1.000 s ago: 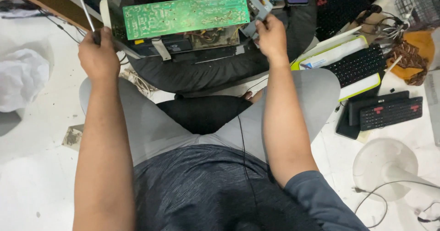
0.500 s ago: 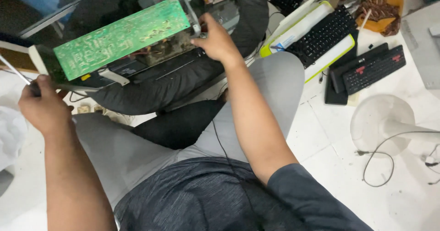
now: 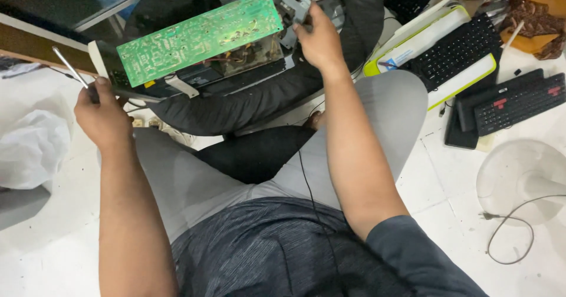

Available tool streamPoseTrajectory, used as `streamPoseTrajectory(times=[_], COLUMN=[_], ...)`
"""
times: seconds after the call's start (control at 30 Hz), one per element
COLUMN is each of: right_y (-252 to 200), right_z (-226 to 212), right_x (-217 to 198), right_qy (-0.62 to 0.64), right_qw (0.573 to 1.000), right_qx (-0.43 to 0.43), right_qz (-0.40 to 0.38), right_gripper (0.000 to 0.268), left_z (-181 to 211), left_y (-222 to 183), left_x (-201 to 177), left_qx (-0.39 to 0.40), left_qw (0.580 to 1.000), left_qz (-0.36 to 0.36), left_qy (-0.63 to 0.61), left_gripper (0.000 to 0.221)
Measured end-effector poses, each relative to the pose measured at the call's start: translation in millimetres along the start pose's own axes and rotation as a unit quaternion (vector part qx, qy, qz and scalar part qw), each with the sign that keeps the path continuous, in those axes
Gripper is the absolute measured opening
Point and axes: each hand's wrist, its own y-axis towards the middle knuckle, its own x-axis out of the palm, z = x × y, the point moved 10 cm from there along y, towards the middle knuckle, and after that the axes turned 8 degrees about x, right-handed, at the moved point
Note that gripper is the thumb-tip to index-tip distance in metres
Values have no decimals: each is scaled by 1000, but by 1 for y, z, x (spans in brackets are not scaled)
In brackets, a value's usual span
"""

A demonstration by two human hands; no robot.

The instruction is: Inspecting and manipulating the internal components of an electronic device, including a circuit board and its housing.

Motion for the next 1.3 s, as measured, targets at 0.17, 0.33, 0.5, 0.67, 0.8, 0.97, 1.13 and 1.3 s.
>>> streamPoseTrajectory(times=[0.17, 0.33, 0.5, 0.67, 0.8, 0.97, 1.13, 1.3], right_y=[-3, -10, -18, -29, -30, -25, -31, -44], right_z=[-3, -6, -12, -18, 0, 0, -5, -16], right_x=[5, 5, 10, -6, -3, -2, -1, 11], right_qy=[-3, -21, -25, 9, 115, 89, -68, -67], right_qw=[998, 995, 990, 987, 971, 981, 983, 969], right_qx=[-5, 35, 15, 70, 163, 135, 143, 173], right_qz=[-59, -92, -135, -142, -130, -105, -94, -161], right_gripper=[33, 52, 48, 42, 45, 54, 73, 91], left_z=[10, 11, 8, 12, 8, 13, 15, 25], left_y=[-4, -7, -6, -7, -8, -7, -8, -17], left_x=[-3, -2, -1, -3, -1, -3, -4, -4], left_qx=[-28, -62, -43, -44, -83, -47, -36, -81], left_qw=[1000, 998, 999, 999, 996, 999, 999, 996], left_qz=[-1, -16, -10, -5, -21, -9, -5, -15], left_qy=[10, -14, -17, -23, -17, -9, 19, -20], left_gripper=[35, 35, 35, 33, 36, 36, 40, 35])
